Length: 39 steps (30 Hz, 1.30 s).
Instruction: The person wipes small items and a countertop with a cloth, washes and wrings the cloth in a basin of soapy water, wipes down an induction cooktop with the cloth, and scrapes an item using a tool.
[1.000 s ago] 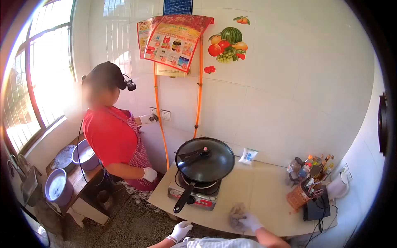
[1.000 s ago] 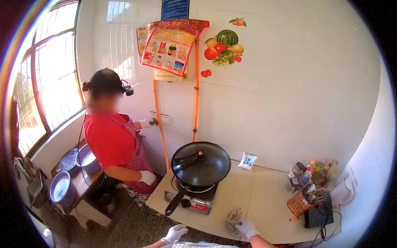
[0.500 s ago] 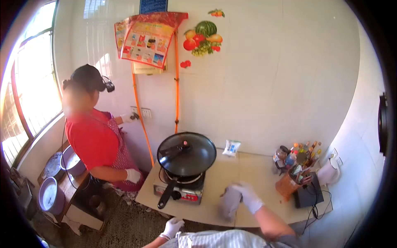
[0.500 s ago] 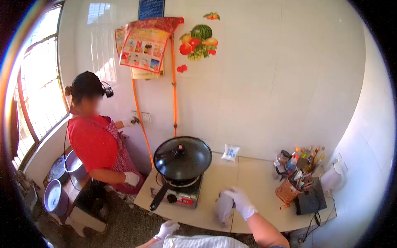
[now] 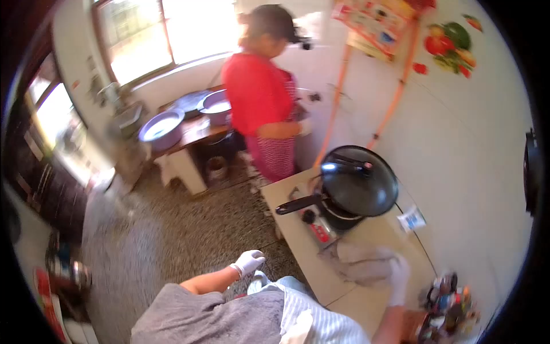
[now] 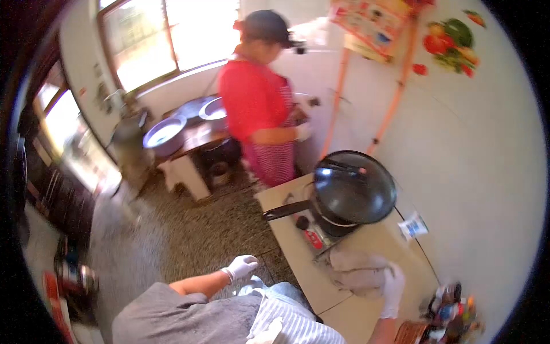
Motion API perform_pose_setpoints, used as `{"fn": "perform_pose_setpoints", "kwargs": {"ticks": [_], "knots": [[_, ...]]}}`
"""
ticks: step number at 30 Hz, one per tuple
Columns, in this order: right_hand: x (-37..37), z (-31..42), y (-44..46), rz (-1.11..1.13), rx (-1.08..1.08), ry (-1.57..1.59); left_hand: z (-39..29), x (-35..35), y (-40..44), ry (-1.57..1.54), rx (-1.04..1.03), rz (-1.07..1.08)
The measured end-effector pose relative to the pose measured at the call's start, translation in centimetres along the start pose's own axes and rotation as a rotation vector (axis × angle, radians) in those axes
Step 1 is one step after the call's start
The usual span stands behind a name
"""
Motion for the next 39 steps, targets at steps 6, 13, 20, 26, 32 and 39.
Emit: {"fn": "perform_pose_setpoints", "kwargs": {"ticks": [6,13,20,26,32,39], "knots": [[-11.7,-9.0,-4.0,0.081,0.129,-0.566,9.5,5.0,-14.5,0.071,0.407,-0.246],[-22.7,-5.8,-10.9,0.415,-0.312,-0.079,14.9,9.6,-27.5,0.088,0.658,-0.306],[-37.6,8.6,-16.0,0.709,-0.534,0.368,22.8,16.9,-28.4,0.013,0.503,-0.172],[-47.6,19.9,-16.0,0.963,-0.577,0.59,28.8,25.8,-30.8,0.018,0.574,-0.331],[-54.2,29.7,-14.4,1.093,-0.449,0.542,39.1,26.9,-31.7,-0.286,0.722,-0.51],[-66.3,39.6,-6.8,1.123,-0.287,0.671,40.1,33.8,-22.2,-0.611,0.416,-0.521]]}}
Point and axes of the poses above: each hand's wrist, its own y-axis towards the middle knuckle, its own x-axis out of the back of the hand, z = x × y, the point moved 3 cm from there along y, towards the middle knuckle, and after that the axes turned 13 degrees about -x, right-handed, at the moved point
